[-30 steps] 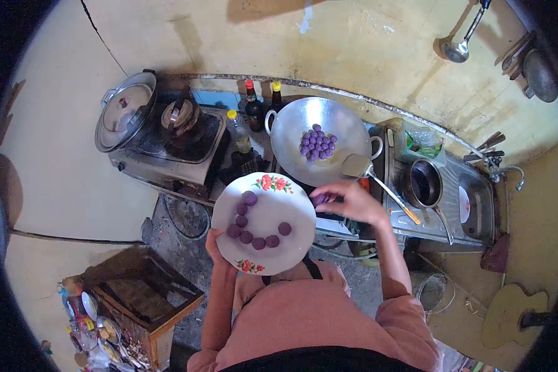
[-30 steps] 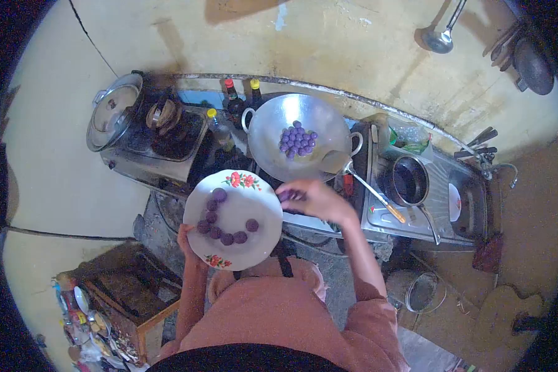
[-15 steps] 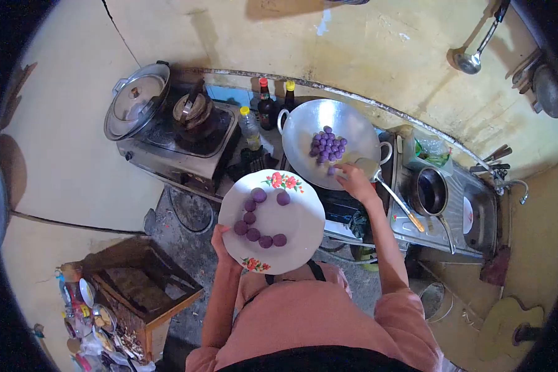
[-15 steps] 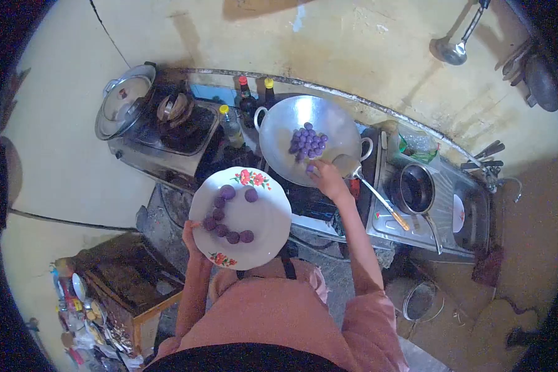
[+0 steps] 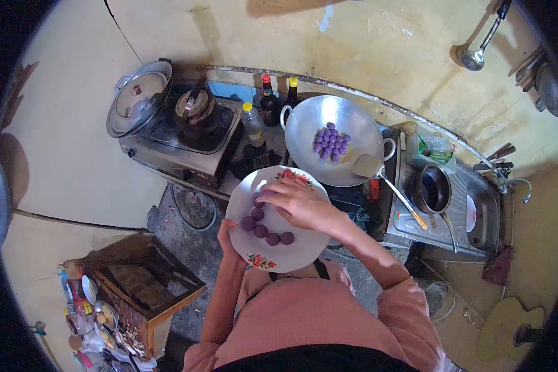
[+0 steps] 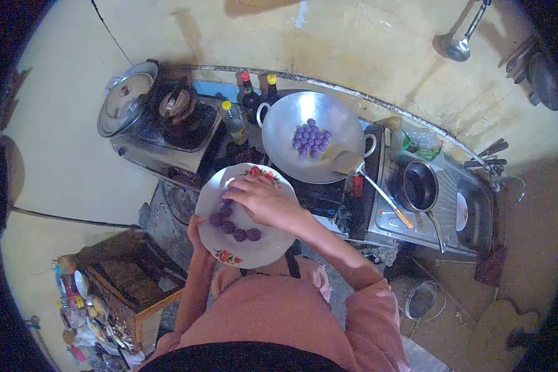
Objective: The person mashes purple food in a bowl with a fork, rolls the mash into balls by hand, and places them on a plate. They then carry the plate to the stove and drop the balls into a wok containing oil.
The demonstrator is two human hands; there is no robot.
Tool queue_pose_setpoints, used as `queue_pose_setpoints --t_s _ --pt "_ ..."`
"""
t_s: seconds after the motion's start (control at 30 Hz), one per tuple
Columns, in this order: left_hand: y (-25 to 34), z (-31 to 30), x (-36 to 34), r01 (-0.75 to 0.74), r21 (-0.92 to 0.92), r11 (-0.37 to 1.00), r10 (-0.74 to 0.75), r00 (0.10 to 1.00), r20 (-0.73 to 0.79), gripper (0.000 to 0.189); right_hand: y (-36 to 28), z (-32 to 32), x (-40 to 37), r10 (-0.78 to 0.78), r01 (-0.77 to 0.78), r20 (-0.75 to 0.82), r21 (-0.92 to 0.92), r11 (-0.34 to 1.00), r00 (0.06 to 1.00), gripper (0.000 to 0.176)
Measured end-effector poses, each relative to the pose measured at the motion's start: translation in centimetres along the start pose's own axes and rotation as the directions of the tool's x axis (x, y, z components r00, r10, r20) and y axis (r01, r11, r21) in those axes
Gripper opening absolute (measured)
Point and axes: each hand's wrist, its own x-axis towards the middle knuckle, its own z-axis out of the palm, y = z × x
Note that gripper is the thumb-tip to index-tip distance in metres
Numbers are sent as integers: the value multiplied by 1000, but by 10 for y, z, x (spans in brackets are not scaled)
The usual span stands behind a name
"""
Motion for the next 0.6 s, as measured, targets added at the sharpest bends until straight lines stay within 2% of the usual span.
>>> queue_pose_setpoints --t_s 0.07,0.13,0.27,0.37,0.47,0.6 --pt "0 3 -1 14 -13 1000 -14 1000 3 54 0 3 7 -77 83 81 -64 995 994 32" --pt "0 9 -4 6 -26 1000 -7 1000 -27 55 3 10 9 -114 120 98 -59 991 989 33" --pt "1 7 -2 44 -4 999 -43 998 49 59 6 14 14 -175 181 81 -71 981 981 33" --pt "1 9 -2 38 28 999 -40 996 76 60 -1 6 22 -169 162 221 51 986 960 29" --pt "3 17 -7 58 4 998 -58 995 85 60 -5 4 26 -229 252 211 -92 963 950 19" --pt "2 16 -8 55 23 998 -56 997 47 59 2 11 27 -217 258 263 -132 957 940 16"
